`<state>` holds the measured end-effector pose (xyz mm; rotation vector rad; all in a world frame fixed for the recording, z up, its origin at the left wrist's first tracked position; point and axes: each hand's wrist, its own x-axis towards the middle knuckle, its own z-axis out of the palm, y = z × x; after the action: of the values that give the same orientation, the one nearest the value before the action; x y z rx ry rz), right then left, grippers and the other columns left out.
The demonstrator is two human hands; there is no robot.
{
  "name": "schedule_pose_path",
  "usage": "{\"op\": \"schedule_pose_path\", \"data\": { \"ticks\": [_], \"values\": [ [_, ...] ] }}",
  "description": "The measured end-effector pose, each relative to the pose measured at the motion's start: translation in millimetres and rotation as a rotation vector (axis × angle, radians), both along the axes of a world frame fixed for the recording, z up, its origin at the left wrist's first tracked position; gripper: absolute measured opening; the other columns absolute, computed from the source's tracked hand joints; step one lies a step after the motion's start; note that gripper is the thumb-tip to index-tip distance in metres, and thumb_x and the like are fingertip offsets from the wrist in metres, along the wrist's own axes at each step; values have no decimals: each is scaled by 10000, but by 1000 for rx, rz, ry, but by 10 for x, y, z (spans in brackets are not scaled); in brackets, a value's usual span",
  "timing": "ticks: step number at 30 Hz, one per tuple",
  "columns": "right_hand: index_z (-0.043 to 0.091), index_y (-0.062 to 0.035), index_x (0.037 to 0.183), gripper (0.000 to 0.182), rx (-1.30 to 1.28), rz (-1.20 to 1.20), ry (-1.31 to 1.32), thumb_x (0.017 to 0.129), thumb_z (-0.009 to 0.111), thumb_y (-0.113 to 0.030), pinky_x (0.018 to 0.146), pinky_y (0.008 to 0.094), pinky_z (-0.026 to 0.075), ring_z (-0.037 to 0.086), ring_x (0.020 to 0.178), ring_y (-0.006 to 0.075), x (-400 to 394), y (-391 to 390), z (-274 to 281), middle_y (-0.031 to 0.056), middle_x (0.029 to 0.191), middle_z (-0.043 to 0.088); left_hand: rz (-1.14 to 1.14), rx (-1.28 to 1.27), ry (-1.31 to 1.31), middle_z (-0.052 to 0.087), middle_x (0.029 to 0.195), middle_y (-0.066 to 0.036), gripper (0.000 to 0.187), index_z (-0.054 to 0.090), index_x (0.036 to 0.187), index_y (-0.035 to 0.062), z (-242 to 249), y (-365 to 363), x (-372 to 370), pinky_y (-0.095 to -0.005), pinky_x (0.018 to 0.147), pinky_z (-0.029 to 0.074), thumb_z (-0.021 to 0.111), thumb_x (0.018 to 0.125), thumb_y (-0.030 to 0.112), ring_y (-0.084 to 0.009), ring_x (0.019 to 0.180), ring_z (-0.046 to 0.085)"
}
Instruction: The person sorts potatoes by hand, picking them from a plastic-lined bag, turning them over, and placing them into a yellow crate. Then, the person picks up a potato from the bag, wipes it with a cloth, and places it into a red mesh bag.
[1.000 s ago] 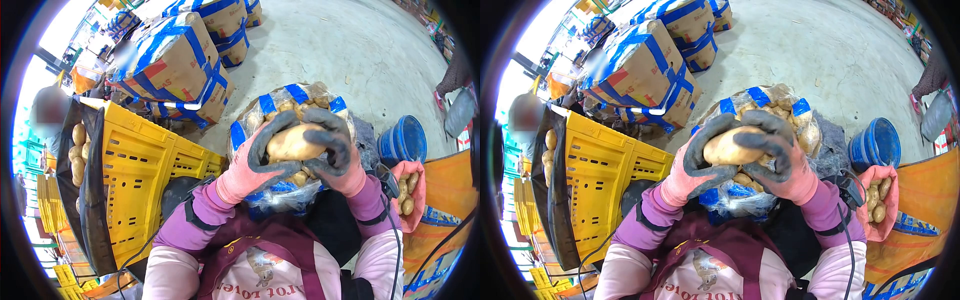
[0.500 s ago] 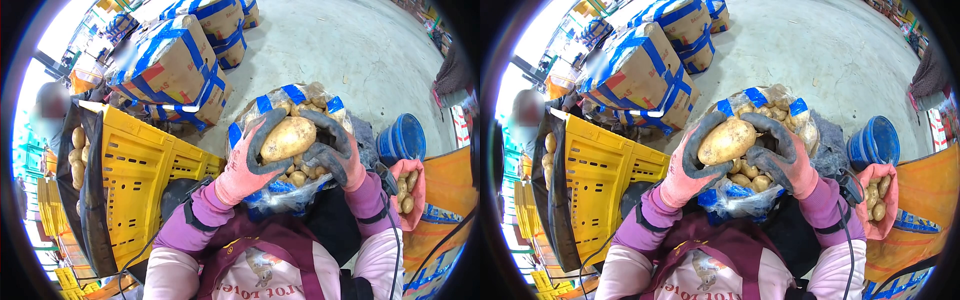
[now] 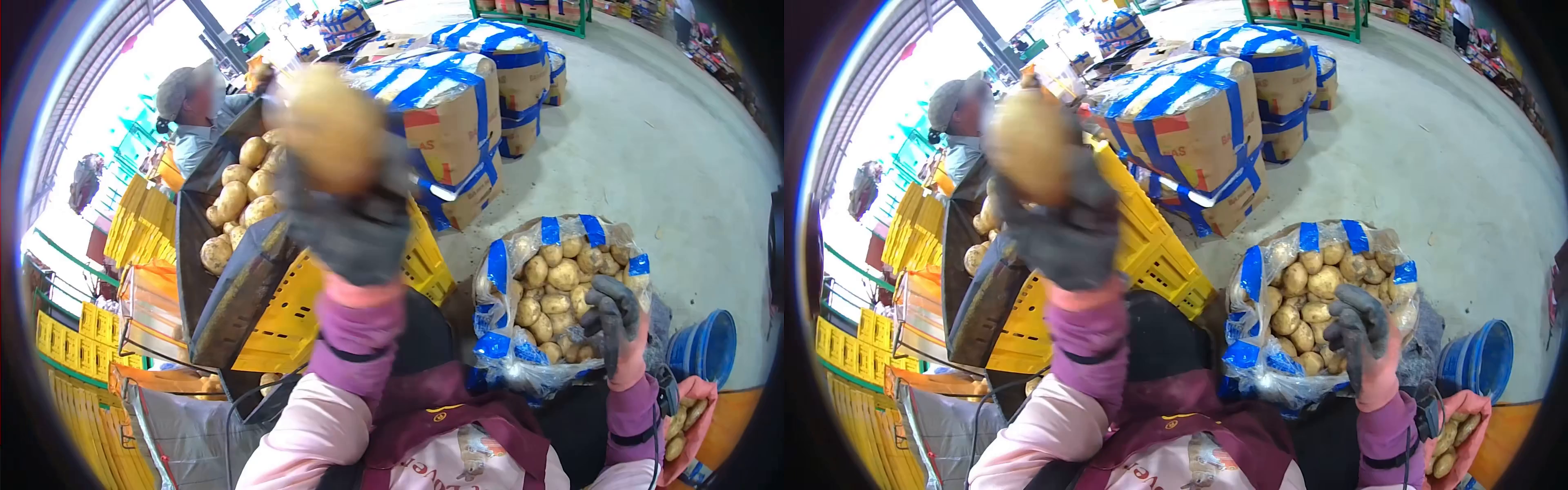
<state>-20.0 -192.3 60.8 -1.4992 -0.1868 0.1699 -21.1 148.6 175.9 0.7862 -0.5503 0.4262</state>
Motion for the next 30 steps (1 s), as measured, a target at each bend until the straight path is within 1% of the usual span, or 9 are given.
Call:
{"op": "schedule_pose_path", "data": {
  "ticks": [1,5,7,9,12,16,21,23,30],
  "values": [
    [560,-4,1281,338,-33,17,32,985,571,-167,626,227,476,628,769,122,8,-5,-8,71,1046,636,-144,-221,-112,607,1204,-155,693,456,1382,38,203,191,17,-444,874,558,523,928,557,-302,1086,638],
    [567,-1,1288,376,-115,36,-112,963,620,-183,709,250,500,634,851,125,215,-53,-227,69,1056,660,-203,-122,-41,584,1300,-206,724,425,1397,-57,320,574,-15,-529,1062,424,508,947,505,-347,1139,616],
    [590,7,1260,360,-324,-76,-415,957,621,-184,743,260,512,633,867,119,533,-251,-475,64,1039,672,-92,-109,66,610,1265,-205,552,464,1381,-32,213,71,128,-409,891,549,446,1008,374,-310,1071,648],
    [622,3,1223,323,-122,-254,-208,952,607,-171,753,269,517,636,871,121,788,-468,-450,68,1010,685,-186,97,166,598,1286,-193,546,467,1378,-43,-205,-276,349,-357,846,546,508,1001,349,-262,1082,637],
    [646,-15,1200,301,-307,-381,-137,948,597,-172,766,261,517,626,873,101,1033,-823,-500,64,965,689,8,360,552,660,1123,-131,458,524,1329,-27,-686,-969,441,-300,735,546,528,1005,296,-195,912,662],
    [688,-91,1150,339,-1053,-18,-130,873,637,-278,843,430,532,679,980,312,1155,-1078,-1147,185,1041,705,-175,498,802,677,1080,-107,386,567,1292,-16,-1160,-1226,469,-291,723,548,610,972,197,-159,859,655],
    [720,-68,996,288,-1726,522,-94,788,571,-200,857,420,513,677,994,253,1100,-858,-1821,122,1024,715,18,1087,367,669,1107,-128,388,592,1280,0,-1135,-1355,217,-306,854,515,653,899,47,-187,967,658],
    [719,-132,958,245,-1815,309,-360,843,537,-249,915,370,418,639,988,188,1174,-934,-2279,48,918,710,176,1377,77,650,1061,-170,412,603,1267,24,-996,-1360,150,-358,807,524,660,860,41,-297,894,666],
    [709,-102,1089,325,-2011,325,9,783,688,-211,818,374,510,640,1094,228,1409,-1019,-1730,77,1119,696,56,1388,107,638,1130,-198,408,588,1267,-3,-997,-1351,168,-365,851,534,644,864,27,-334,990,660]
  ]
}}
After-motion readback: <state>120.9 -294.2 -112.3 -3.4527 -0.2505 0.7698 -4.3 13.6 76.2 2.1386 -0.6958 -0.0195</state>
